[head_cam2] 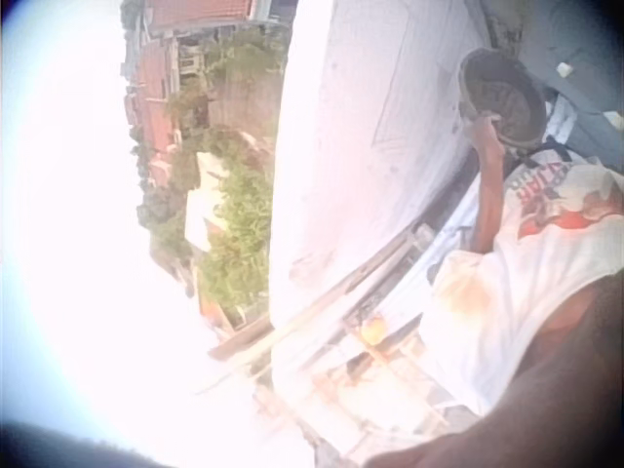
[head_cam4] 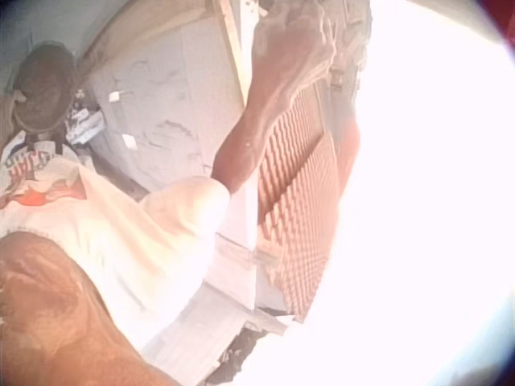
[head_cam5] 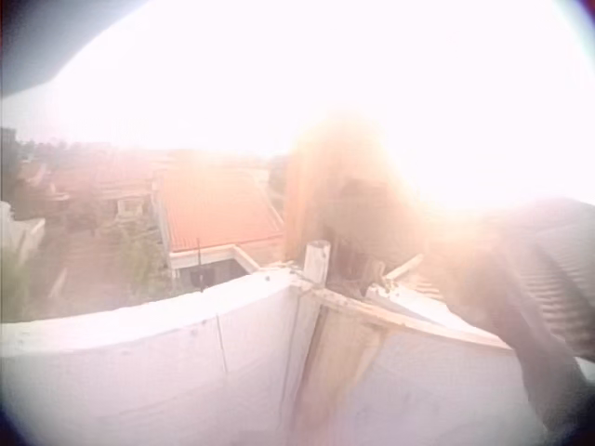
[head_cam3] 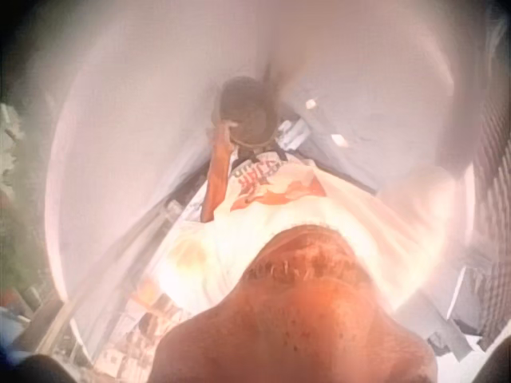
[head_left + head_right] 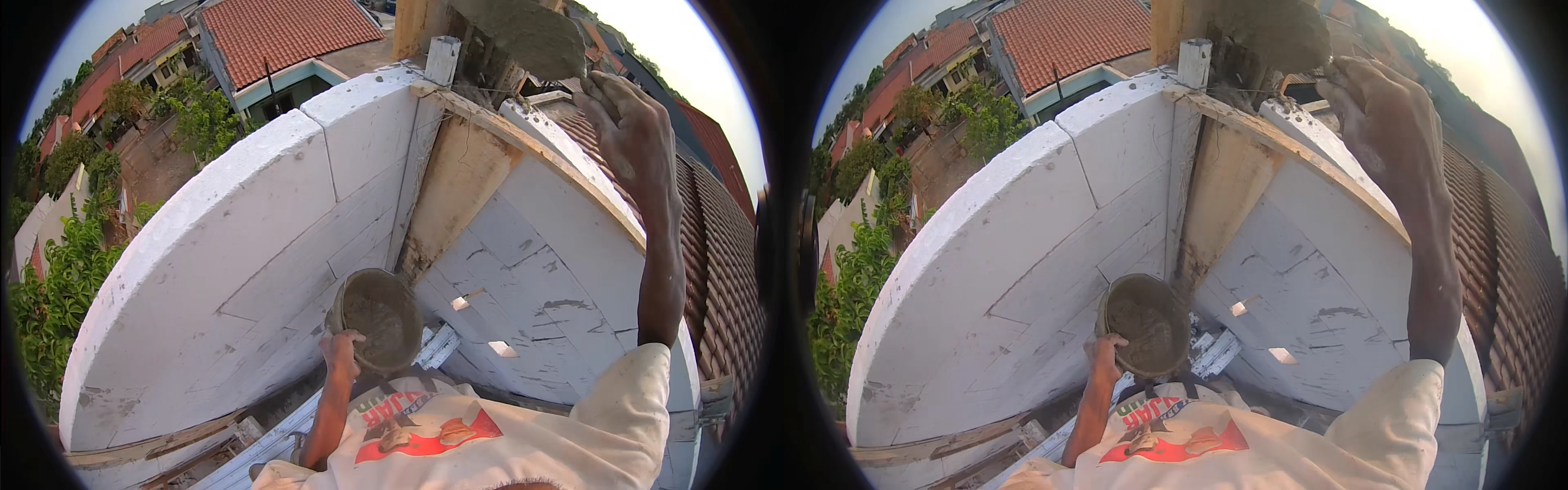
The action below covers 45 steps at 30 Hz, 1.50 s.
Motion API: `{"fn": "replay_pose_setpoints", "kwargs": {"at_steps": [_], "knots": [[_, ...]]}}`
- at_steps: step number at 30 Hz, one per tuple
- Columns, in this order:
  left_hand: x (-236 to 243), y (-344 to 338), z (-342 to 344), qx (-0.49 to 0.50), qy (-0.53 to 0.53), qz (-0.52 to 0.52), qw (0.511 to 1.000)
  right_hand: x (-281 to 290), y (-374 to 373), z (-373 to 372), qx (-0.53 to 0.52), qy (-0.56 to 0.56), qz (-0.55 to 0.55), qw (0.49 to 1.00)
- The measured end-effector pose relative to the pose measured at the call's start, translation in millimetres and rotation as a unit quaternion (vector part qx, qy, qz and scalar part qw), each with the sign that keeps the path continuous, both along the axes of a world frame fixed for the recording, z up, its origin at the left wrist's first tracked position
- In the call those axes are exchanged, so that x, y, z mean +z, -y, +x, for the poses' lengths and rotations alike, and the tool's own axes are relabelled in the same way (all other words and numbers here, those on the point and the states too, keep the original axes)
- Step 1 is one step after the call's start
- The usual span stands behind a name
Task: The person scoops wet cement from a bucket using a trowel and applies it to a vertical wall corner. They repeatedly smooth the surface and fill gaps in the masonry. The person also passes an empty bucket to a coworker below and receives a new one to continue the work.
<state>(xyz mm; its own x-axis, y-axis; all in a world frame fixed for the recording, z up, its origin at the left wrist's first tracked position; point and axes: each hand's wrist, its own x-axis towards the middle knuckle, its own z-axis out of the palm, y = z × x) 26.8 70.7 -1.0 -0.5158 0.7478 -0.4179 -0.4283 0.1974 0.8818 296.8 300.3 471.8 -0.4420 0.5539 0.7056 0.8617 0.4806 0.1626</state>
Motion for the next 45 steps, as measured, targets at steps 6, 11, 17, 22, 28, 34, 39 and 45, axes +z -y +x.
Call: {"fn": "replay_pose_setpoints", "kwargs": {"at_steps": [6,11,17,22,28,34,39,45], "knots": [[49.8,-37.9,1.6,-0.019,-0.081,-0.131,0.988,-196.8,103.0,-3.3,0.029,0.136,-0.369,0.919],[73.7,-45.5,-2.3,-0.051,-0.267,-0.148,0.951,-379.3,111.3,-55.6,0.032,0.255,-0.446,0.857],[103.4,-46.2,-10.7,-0.023,-0.108,-0.014,0.994,-394.3,97.5,-75.4,0.104,0.23,-0.55,0.796],[102.1,-48.3,-21.7,-0.003,-0.017,0.045,0.999,-425.1,98.7,-57.5,0.224,0.045,-0.616,0.754],[103.6,-45.6,-29.0,-0.004,0.011,0.049,0.999,-386.0,120.3,-68.0,0.179,-0.066,-0.733,0.653],[115.7,-51.7,-26.7,0.06,0.126,0.058,0.989,-325.0,118.9,-68.2,0.109,-0.076,-0.708,0.694],[144.6,-58.5,-21.7,0.076,0.245,0.086,0.963,-248.7,99.5,-55.4,0.079,-0.036,-0.706,0.703],[162.8,-61.7,-15.8,0.052,0.326,0.086,0.94,-117.8,59.1,-34.2,0.068,-0.08,-0.738,0.667]]}}
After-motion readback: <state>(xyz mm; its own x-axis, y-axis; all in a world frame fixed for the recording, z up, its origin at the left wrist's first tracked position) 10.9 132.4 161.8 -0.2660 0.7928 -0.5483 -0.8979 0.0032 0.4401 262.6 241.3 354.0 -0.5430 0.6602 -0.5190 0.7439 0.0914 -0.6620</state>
